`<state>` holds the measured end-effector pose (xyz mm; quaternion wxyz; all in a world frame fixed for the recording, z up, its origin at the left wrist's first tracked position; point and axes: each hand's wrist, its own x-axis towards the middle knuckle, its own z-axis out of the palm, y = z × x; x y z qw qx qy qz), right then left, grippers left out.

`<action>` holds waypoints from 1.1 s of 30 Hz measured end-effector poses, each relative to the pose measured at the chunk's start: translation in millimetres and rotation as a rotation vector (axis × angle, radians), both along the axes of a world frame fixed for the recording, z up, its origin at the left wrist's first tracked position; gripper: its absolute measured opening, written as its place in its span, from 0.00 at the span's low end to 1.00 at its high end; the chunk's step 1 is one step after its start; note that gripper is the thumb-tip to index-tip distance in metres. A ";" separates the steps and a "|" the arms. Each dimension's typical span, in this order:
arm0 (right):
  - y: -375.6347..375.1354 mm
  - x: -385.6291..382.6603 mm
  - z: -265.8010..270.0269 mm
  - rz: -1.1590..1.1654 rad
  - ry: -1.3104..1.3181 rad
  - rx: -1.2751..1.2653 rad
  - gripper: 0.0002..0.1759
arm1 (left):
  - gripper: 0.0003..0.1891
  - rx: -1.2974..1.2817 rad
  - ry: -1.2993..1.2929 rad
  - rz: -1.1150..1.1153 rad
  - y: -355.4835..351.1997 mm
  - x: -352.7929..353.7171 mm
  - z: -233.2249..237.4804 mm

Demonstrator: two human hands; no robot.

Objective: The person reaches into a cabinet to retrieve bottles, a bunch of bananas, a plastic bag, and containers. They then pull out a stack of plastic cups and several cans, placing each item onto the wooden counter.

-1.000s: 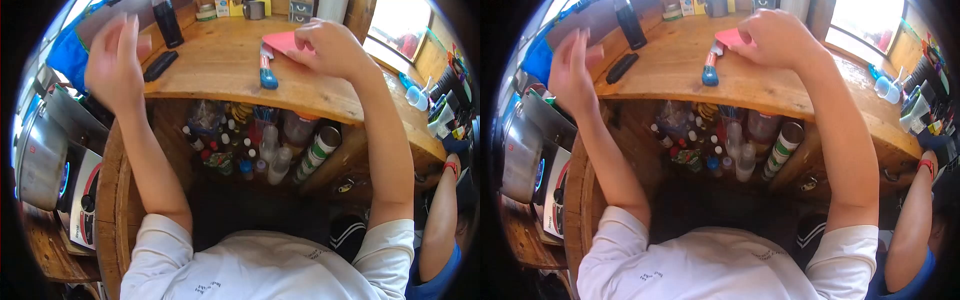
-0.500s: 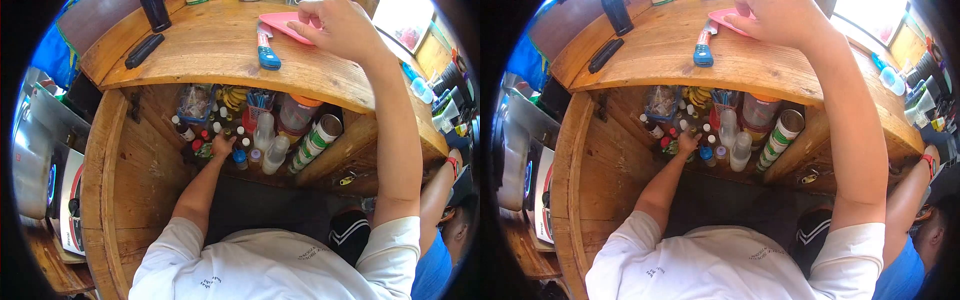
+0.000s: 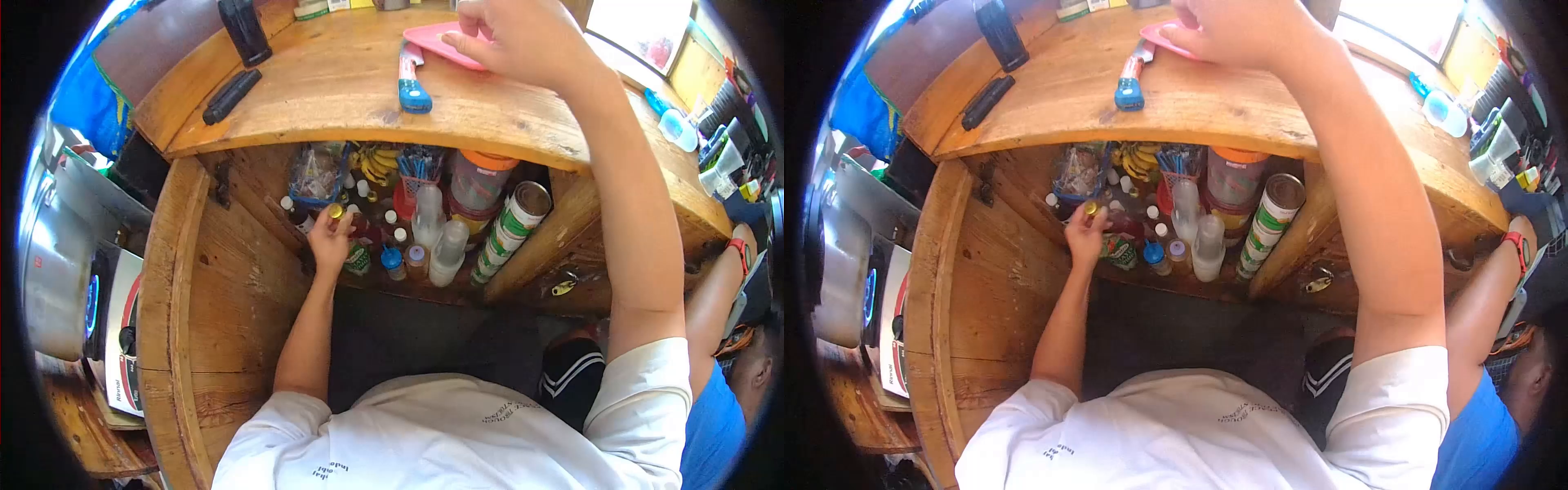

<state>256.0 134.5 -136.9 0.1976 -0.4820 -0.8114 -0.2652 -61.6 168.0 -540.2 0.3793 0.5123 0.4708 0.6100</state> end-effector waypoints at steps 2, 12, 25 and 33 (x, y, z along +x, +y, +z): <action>4.0 0.1 0.5 -0.037 0.012 -0.022 0.19 | 0.14 0.086 0.020 0.020 -25.9 -4.1 51.3; 7.1 -6.4 -13.1 0.519 0.065 0.049 0.19 | 0.13 0.147 0.203 -0.087 -143.5 -52.6 272.6; -164.3 -89.7 -96.0 1.679 -0.102 -1.436 0.13 | 0.22 0.334 -0.054 -0.260 -200.0 -68.4 289.8; -44.1 -43.6 11.8 0.706 0.443 -0.167 0.09 | 0.24 0.601 -0.119 -0.329 -153.7 -113.1 408.9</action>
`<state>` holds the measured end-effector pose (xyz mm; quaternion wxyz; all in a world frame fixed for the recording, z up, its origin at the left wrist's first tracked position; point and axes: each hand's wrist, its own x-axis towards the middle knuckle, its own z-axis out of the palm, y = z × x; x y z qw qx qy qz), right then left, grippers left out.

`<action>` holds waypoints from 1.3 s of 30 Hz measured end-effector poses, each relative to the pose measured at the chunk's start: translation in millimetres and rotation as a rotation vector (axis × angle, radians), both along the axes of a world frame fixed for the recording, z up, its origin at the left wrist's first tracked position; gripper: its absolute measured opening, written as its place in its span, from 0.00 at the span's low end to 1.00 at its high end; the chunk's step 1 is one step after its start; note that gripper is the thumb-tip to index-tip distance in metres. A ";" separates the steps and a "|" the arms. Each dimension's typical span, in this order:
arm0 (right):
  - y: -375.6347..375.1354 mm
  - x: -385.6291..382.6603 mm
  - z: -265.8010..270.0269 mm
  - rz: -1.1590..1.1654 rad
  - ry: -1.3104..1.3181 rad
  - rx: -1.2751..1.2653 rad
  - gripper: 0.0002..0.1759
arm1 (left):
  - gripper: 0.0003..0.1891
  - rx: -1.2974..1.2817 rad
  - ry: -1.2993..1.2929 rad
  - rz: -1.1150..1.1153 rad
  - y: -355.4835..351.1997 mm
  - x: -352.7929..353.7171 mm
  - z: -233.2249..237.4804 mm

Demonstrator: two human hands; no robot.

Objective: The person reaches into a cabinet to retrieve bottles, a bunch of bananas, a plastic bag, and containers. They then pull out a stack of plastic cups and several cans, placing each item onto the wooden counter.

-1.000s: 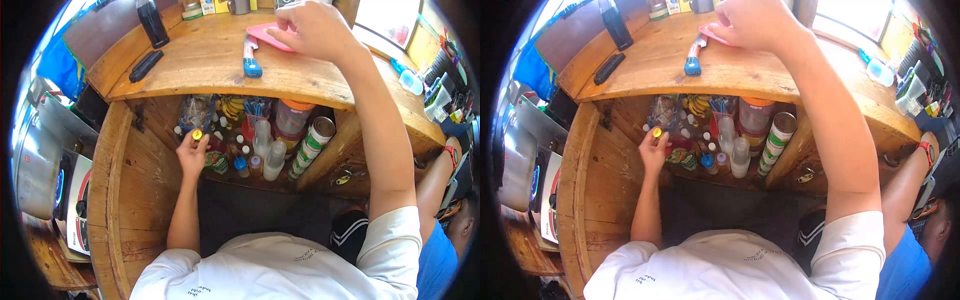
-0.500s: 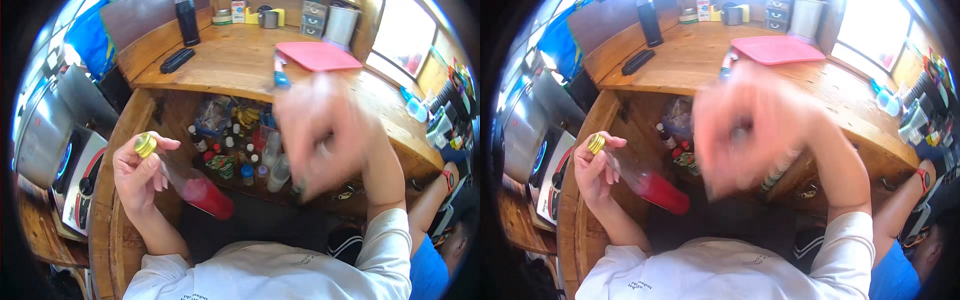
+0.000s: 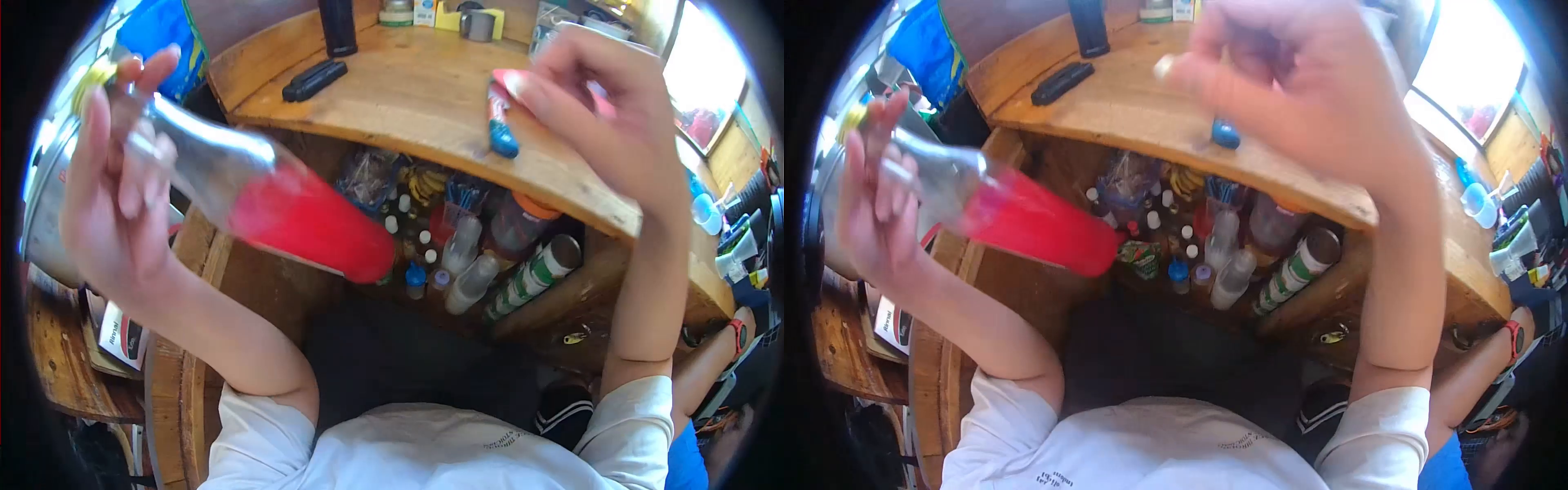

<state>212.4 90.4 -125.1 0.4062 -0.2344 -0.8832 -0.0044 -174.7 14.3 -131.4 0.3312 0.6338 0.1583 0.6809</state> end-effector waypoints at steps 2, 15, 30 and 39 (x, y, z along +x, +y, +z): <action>37.6 13.6 -4.8 -0.385 -0.109 0.142 0.12 | 0.25 -0.043 -0.025 -0.029 22.6 -2.7 37.0; 57.1 26.8 -25.4 -0.552 -0.383 0.373 0.14 | 0.10 0.372 0.646 1.072 271.5 104.0 165.3; 57.2 23.7 -26.5 -0.439 -0.415 0.357 0.14 | 0.09 0.220 0.867 0.690 426.2 86.8 122.0; 59.8 28.3 -34.9 -0.405 -0.381 0.378 0.14 | 0.14 -0.141 0.571 0.215 551.8 11.5 136.1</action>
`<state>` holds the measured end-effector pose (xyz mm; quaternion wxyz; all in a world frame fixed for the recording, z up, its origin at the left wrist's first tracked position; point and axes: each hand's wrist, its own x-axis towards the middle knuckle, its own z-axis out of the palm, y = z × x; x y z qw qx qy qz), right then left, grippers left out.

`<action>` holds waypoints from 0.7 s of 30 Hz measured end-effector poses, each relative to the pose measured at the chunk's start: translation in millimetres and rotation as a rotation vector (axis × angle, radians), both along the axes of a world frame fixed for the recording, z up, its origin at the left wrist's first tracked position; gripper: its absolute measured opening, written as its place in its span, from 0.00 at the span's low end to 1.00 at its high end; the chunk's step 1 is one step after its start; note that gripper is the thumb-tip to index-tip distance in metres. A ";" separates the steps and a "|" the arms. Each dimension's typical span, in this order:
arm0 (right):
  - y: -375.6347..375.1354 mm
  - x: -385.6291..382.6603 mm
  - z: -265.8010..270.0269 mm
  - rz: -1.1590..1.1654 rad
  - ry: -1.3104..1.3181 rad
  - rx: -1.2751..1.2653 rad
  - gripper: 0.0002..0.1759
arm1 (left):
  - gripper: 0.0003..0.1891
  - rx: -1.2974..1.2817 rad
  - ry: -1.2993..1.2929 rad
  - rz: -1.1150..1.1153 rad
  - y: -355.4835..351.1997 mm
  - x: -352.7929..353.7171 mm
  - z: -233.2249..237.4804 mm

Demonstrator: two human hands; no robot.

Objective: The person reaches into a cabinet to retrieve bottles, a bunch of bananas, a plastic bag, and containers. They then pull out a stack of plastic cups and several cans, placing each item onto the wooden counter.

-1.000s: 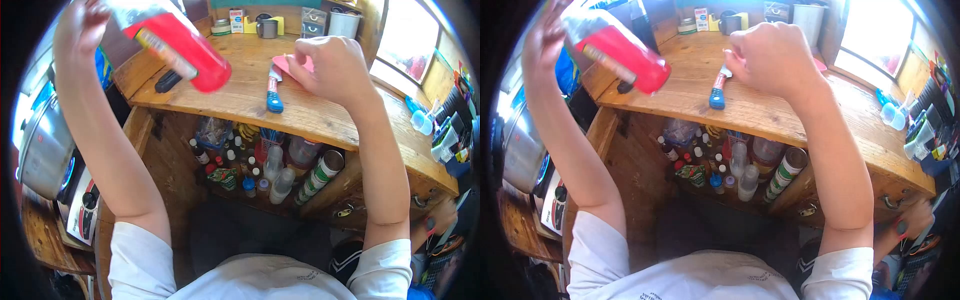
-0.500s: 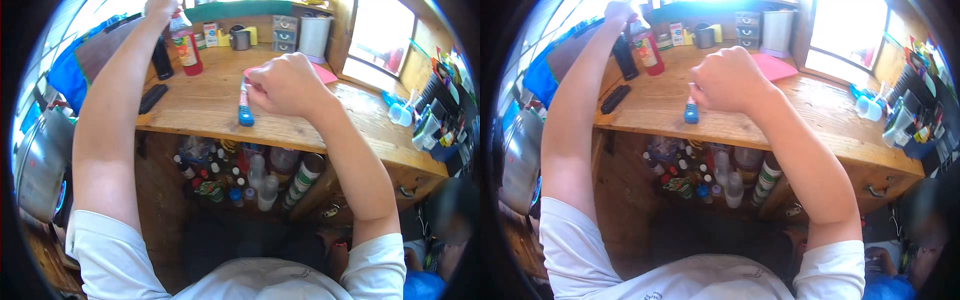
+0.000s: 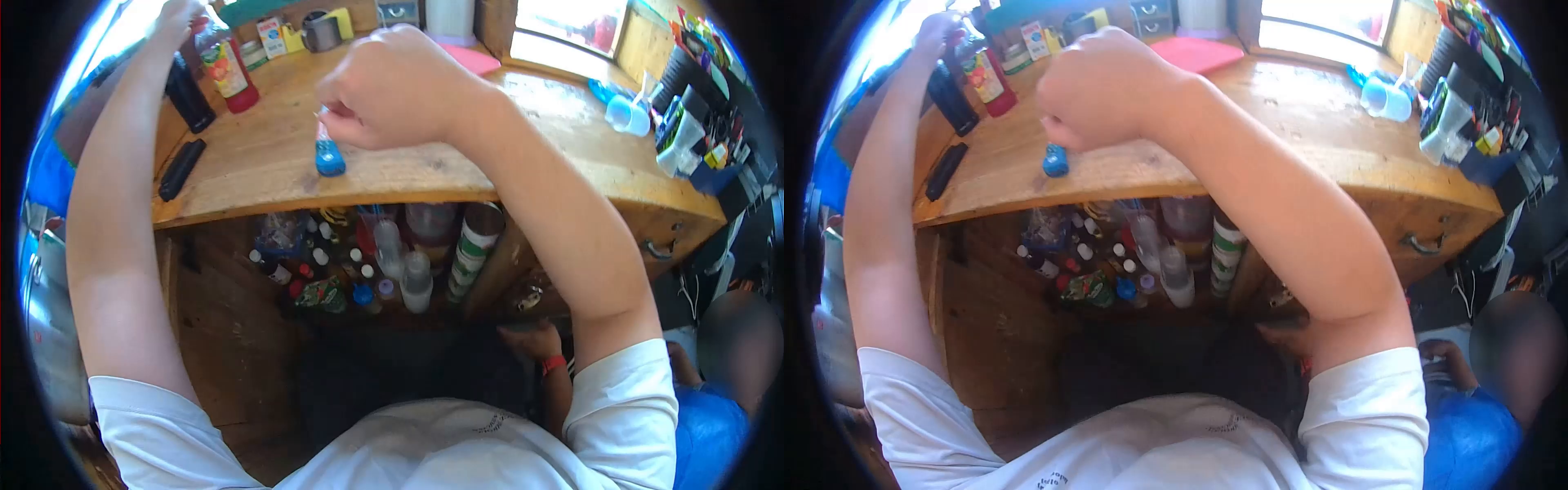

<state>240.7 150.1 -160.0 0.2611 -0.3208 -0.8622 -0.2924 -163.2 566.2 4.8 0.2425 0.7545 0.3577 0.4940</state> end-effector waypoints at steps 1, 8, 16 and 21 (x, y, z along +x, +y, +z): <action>2.2 -0.1 -3.0 0.033 0.012 0.014 0.14 | 0.15 -0.006 0.025 -0.106 10.2 -3.9 4.6; 2.1 -0.3 6.0 0.010 -0.016 0.039 0.15 | 0.17 0.302 0.305 0.699 -159.2 98.9 -10.2; -5.5 -5.8 8.6 0.099 0.003 -0.047 0.15 | 0.20 0.509 0.031 0.696 -319.8 130.1 -117.0; 0.9 -21.4 -17.3 0.232 0.026 -0.042 0.16 | 0.11 0.583 -0.193 0.293 -351.5 154.7 -199.1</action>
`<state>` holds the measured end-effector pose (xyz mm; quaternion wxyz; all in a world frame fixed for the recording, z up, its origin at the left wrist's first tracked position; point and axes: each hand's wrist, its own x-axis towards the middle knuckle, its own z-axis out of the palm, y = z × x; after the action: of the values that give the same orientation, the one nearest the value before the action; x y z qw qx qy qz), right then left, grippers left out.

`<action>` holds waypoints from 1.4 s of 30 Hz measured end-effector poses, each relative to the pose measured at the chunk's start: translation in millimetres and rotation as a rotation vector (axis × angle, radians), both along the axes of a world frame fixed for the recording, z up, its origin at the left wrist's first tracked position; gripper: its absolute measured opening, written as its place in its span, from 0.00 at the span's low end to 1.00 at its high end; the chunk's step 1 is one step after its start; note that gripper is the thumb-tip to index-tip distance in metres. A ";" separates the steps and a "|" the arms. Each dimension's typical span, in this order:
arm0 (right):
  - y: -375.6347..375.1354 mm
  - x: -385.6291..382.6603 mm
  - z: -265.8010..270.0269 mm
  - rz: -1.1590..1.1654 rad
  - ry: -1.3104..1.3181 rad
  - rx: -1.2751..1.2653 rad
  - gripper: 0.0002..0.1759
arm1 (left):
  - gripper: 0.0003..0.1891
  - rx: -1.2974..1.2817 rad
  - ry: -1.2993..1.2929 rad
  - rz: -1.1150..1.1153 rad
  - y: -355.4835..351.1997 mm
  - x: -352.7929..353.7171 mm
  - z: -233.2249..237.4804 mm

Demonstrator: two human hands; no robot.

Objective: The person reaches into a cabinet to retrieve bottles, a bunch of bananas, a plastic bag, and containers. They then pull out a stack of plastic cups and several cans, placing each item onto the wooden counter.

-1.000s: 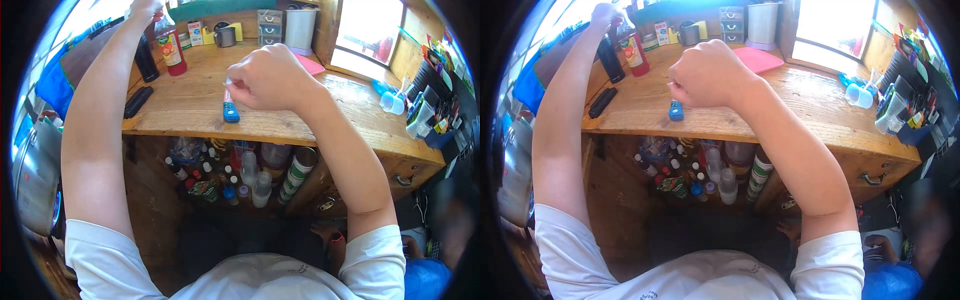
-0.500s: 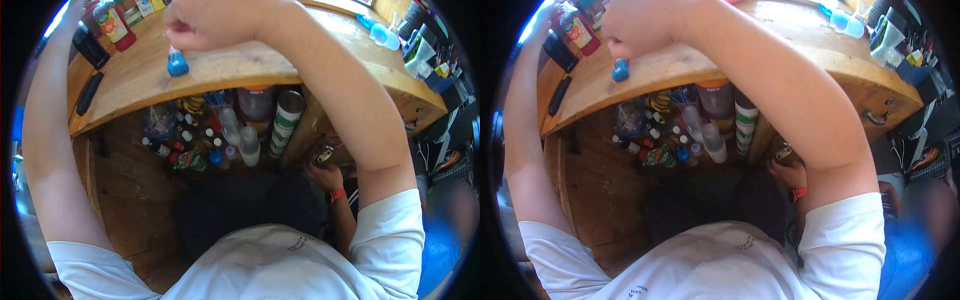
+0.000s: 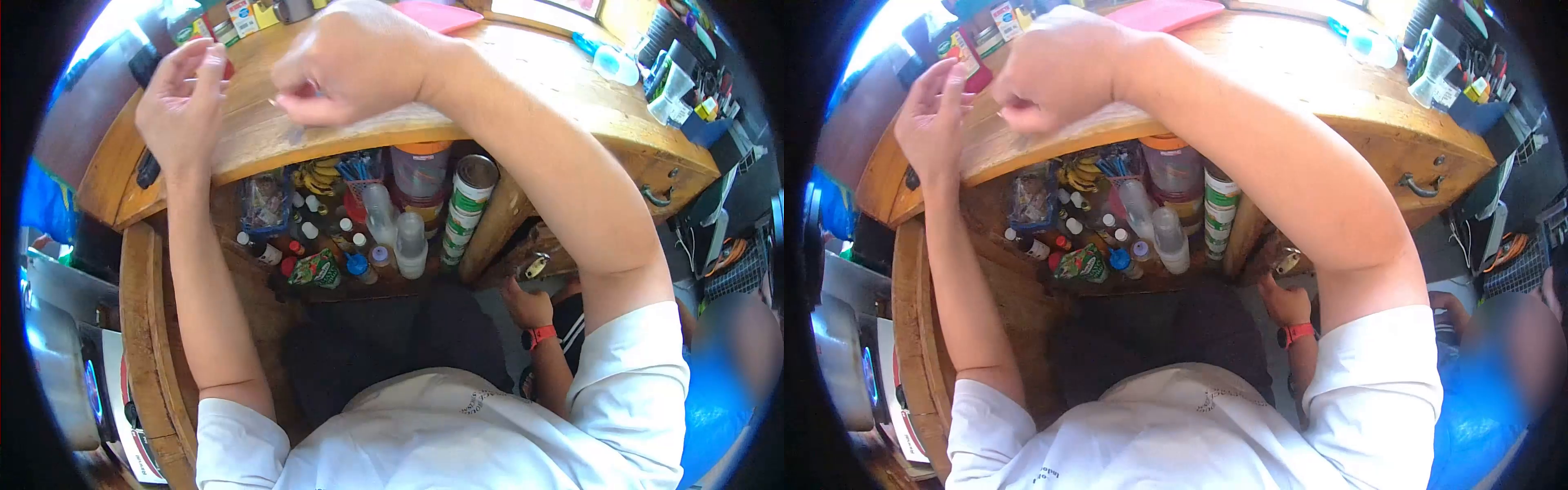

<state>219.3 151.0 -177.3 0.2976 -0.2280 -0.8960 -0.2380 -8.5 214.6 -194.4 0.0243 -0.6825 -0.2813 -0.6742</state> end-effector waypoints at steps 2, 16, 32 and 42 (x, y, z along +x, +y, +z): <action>2.1 -5.2 -2.7 0.017 -0.060 0.096 0.15 | 0.13 -0.125 -0.046 -0.208 -7.2 -0.9 -1.8; -7.1 -20.7 -0.8 0.207 0.073 0.194 0.13 | 0.09 -0.136 -0.040 -0.254 -11.1 -9.5 -13.0; 3.7 -26.4 2.0 0.322 0.014 0.221 0.15 | 0.17 -1.001 0.402 0.132 -29.8 -33.5 -409.2; 6.6 -25.3 2.1 0.285 0.025 0.158 0.14 | 0.22 -1.227 0.597 0.592 14.4 -27.4 -375.6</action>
<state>194.0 157.7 -175.3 0.3564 -0.0772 -0.8941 -0.2600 -35.9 229.1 -570.0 -0.1051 -0.6231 -0.7610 -0.1469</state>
